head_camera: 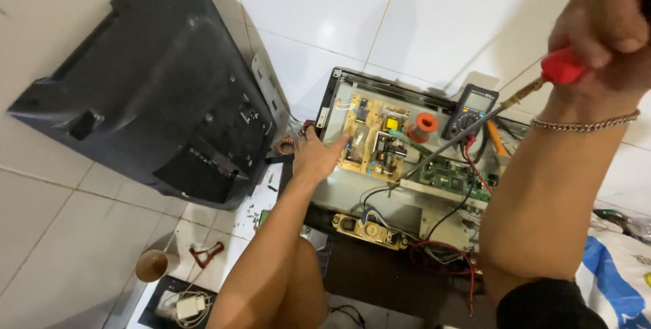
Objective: The person repairs the internal electronics of a television with its back cover removed, working on the floor. They probe the circuit boards with multimeter leads, unscrew and remove a screw with a screwdriver, disconnect wiring, lift out a green circuit board, and test it with the multimeter and pliers.
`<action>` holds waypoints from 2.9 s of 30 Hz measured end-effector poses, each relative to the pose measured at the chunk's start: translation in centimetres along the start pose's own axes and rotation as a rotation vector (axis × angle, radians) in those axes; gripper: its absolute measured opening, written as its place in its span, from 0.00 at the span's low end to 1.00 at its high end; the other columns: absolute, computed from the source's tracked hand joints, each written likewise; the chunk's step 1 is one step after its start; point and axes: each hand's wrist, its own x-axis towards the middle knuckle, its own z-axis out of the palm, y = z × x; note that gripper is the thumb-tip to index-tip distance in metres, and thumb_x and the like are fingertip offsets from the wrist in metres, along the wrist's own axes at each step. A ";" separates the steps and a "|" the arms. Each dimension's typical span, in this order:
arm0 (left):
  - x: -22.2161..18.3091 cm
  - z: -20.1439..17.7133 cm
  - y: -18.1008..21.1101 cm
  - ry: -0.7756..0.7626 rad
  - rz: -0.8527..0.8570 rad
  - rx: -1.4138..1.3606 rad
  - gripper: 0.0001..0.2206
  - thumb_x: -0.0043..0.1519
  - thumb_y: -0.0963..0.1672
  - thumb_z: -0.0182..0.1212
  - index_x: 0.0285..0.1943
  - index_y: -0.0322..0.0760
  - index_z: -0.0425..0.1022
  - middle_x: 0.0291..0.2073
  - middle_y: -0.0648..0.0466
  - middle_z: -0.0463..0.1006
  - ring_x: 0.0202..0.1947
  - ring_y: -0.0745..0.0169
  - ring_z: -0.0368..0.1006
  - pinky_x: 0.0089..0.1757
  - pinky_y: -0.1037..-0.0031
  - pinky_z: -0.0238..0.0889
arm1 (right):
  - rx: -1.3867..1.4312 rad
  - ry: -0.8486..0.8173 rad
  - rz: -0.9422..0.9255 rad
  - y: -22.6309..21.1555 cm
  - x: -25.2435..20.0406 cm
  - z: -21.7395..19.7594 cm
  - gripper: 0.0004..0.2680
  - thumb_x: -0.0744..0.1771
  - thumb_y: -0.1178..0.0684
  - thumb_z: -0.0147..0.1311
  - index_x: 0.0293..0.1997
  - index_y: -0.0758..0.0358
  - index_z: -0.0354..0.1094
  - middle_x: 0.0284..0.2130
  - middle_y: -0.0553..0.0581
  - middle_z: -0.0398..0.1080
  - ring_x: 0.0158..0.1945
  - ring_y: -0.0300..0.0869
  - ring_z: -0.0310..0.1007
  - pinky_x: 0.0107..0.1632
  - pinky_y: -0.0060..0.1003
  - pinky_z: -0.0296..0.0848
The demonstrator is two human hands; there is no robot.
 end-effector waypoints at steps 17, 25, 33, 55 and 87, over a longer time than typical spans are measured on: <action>-10.9 0.7 11.6 0.037 1.252 -0.280 0.17 0.62 0.32 0.50 0.58 0.39 0.65 0.42 0.50 0.80 0.35 0.62 0.77 0.38 0.76 0.75 | -0.407 0.603 -0.083 -0.3 0.2 13.5 0.18 0.75 0.37 0.39 0.66 0.58 0.59 0.41 0.68 0.67 0.32 0.50 0.68 0.30 0.41 0.70; -11.3 2.3 10.3 -0.028 1.182 -0.317 0.16 0.67 0.35 0.46 0.64 0.30 0.68 0.40 0.47 0.80 0.32 0.60 0.76 0.34 0.74 0.74 | 0.023 0.812 0.070 1.9 -2.5 16.4 0.20 0.70 0.33 0.43 0.55 0.62 0.64 0.20 0.42 0.51 0.21 0.29 0.46 0.25 0.26 0.45; -11.8 2.2 10.7 0.403 1.085 -0.215 0.07 0.59 0.45 0.68 0.38 0.39 0.75 0.28 0.45 0.81 0.31 0.41 0.81 0.30 0.57 0.72 | -0.257 1.164 -0.079 6.3 -5.5 18.3 0.05 0.70 0.57 0.57 0.46 0.61 0.63 0.27 0.56 0.70 0.27 0.38 0.70 0.29 0.27 0.69; -11.9 0.5 9.8 0.249 1.099 -0.145 0.07 0.68 0.42 0.57 0.43 0.29 0.77 0.26 0.43 0.79 0.27 0.48 0.79 0.27 0.67 0.73 | -0.965 0.547 0.282 3.1 -6.1 17.8 0.08 0.73 0.59 0.45 0.55 0.64 0.70 0.31 0.57 0.79 0.40 0.49 0.82 0.48 0.43 0.76; -10.3 1.5 5.2 0.098 0.932 -0.102 0.15 0.62 0.45 0.67 0.55 0.35 0.79 0.41 0.44 0.83 0.45 0.41 0.81 0.43 0.56 0.76 | -0.721 0.612 0.152 -3.7 -4.8 19.7 0.08 0.73 0.73 0.39 0.57 0.75 0.55 0.37 0.71 0.71 0.44 0.56 0.78 0.50 0.52 0.81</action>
